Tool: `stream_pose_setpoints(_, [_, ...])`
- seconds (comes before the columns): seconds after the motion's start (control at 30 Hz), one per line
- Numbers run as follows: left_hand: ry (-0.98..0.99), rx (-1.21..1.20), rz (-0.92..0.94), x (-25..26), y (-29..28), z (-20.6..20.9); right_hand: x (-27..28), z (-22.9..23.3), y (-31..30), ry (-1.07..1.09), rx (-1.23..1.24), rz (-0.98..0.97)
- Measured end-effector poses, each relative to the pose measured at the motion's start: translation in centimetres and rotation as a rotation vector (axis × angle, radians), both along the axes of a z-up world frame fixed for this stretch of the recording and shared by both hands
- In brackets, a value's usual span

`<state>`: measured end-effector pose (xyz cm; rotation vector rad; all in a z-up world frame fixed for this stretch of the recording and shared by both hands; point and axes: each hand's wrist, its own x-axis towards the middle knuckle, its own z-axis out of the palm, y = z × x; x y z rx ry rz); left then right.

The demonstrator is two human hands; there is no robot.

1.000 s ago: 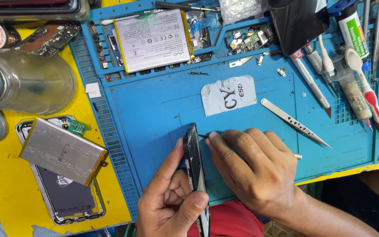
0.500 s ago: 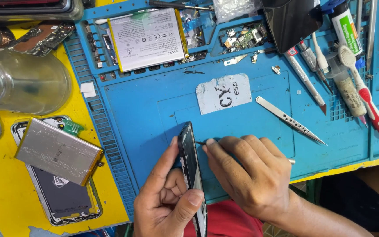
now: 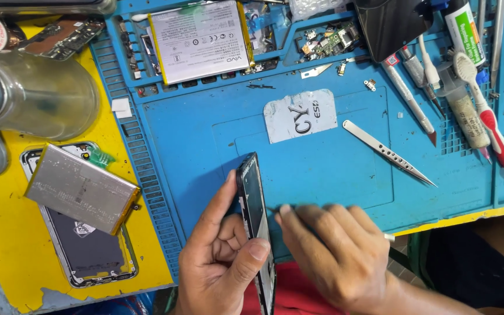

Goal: Brushing and prying internal components of a disassembled mobile phone on a repair bench.

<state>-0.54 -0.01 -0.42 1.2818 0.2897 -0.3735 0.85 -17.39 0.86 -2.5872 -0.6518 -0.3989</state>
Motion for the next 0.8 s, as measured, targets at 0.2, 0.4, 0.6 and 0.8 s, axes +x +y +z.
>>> stream_pose_setpoints(0.2, [-0.014,-0.028,0.011,-0.1,0.3,-0.2,-3.0,0.1,-1.3,0.085,0.060,-0.037])
stream_pose_setpoints(0.4, [0.244,0.435,-0.053,-0.7,1.2,1.5,1.4,-0.7,-6.4,-0.113,0.044,-0.216])
stream_pose_setpoints(0.6, [0.435,0.262,-0.056,-0.4,0.4,3.1,2.6,-0.7,-9.7,-0.199,-0.006,-0.274])
stream_pose_setpoints(0.8, [0.535,-0.425,0.290,-0.2,0.5,6.3,0.0,-2.0,-17.3,-0.035,-0.066,-0.515])
